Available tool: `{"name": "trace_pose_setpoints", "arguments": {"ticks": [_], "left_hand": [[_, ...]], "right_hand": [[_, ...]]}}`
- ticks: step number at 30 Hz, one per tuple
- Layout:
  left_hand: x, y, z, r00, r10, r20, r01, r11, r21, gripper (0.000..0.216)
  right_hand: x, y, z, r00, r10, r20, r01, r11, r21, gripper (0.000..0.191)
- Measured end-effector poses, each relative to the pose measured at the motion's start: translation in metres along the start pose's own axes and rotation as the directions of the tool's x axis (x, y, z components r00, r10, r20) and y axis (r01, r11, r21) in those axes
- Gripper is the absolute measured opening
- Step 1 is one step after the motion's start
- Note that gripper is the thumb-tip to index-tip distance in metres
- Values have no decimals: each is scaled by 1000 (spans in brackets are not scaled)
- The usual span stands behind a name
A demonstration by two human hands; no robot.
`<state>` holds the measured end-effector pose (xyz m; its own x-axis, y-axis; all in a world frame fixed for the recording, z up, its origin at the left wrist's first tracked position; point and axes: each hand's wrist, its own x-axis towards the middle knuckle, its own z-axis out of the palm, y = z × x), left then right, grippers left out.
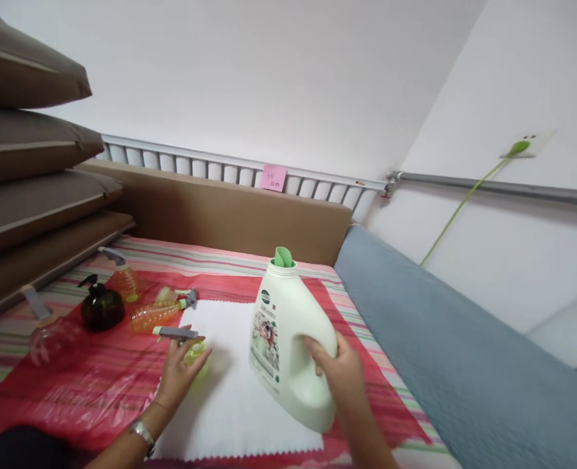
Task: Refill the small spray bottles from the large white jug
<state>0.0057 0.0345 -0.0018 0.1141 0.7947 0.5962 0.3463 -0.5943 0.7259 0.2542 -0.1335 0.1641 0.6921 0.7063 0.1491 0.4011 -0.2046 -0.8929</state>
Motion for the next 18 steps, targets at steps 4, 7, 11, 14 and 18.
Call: {"name": "trace_pose_setpoints", "arguments": {"ticks": [4,7,11,14,18], "left_hand": [[-1,-5,0,1000,-18,9,18,1000,8,26],[-2,-7,0,999,-25,22,24,999,23,26],[-2,-5,0,999,-28,21,27,999,45,25],[-2,-2,-1,999,-33,30,31,998,60,24],[-2,0,-2,999,-32,37,29,997,78,24]], "right_hand": [[22,9,53,992,-78,-100,96,977,192,33],[44,14,92,985,-108,-132,137,962,236,34],[71,19,140,982,-117,-150,151,958,242,38],[84,22,176,979,-97,-180,138,963,230,41],[89,29,214,981,-77,-176,112,973,203,46]]}}
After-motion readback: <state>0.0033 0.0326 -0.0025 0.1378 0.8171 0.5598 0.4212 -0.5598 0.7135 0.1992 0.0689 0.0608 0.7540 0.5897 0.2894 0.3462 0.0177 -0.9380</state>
